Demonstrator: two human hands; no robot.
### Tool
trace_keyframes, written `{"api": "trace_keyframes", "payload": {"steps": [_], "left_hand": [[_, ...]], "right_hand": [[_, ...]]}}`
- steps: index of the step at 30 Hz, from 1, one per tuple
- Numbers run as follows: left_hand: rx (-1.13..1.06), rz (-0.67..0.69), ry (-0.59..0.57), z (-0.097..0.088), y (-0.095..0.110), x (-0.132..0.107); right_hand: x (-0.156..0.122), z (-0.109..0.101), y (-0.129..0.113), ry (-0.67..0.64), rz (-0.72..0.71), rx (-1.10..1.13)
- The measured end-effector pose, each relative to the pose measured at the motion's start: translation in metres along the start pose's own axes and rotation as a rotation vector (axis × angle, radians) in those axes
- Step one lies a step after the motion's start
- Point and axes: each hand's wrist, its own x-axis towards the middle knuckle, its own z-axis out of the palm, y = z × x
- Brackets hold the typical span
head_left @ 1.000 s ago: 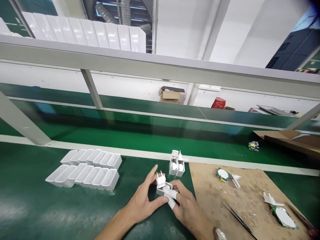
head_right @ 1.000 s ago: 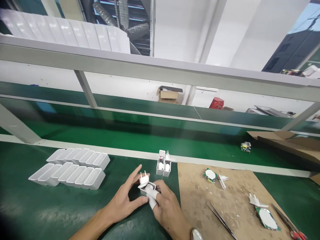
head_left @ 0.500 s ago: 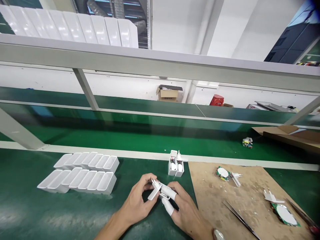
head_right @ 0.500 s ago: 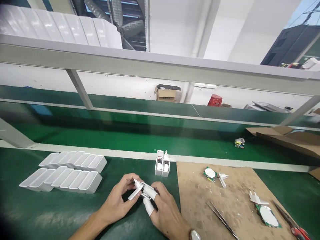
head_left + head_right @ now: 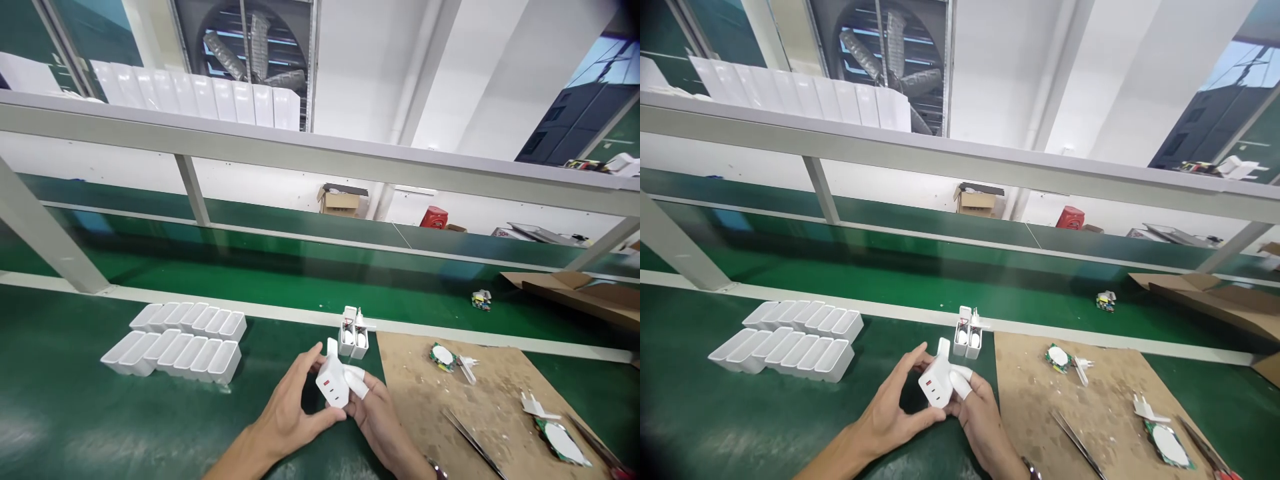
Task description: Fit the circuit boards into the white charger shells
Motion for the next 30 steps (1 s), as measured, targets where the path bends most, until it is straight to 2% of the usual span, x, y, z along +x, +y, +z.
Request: {"api": "trace_keyframes", "payload": {"steps": [5,8,11,15,17,19,22,24,27,30], "left_hand": [[0.043,0.038,0.006,-0.001,0.007,0.002],[0.082,0.023,-0.022,-0.003,0.008,0.003],[0.164,-0.005,-0.024,-0.001,0.005,0.003],[0.192,-0.119,0.057,0.002,-0.011,0.003],[0.155,-0.236,0.091,0.001,-0.022,0.008],[0.132,-0.345,0.117,-0.002,-0.032,0.018],[0.065,-0.434,0.098,-0.004,-0.041,0.039],[0.001,-0.444,0.059,-0.002,-0.042,0.055],[-0.038,-0.418,0.027,0.009,-0.042,0.077],[-0.053,-0.372,-0.011,0.023,-0.040,0.088]], "right_hand": [[0.000,0.002,0.002,-0.016,0.015,0.035],[0.003,-0.001,0.009,0.024,-0.044,-0.087],[0.004,0.000,0.015,0.067,-0.247,-0.269],[0.001,0.005,0.008,-0.021,-0.575,-0.536],[0.001,0.003,0.000,0.059,-0.700,-0.691],[0.004,-0.008,-0.004,0.240,-0.764,-0.786],[0.016,-0.036,0.000,0.493,-0.728,-0.789],[0.027,-0.055,0.010,0.553,-0.685,-0.753],[0.041,-0.071,0.025,0.479,-0.639,-0.713],[0.046,-0.075,0.035,0.361,-0.603,-0.681]]}}
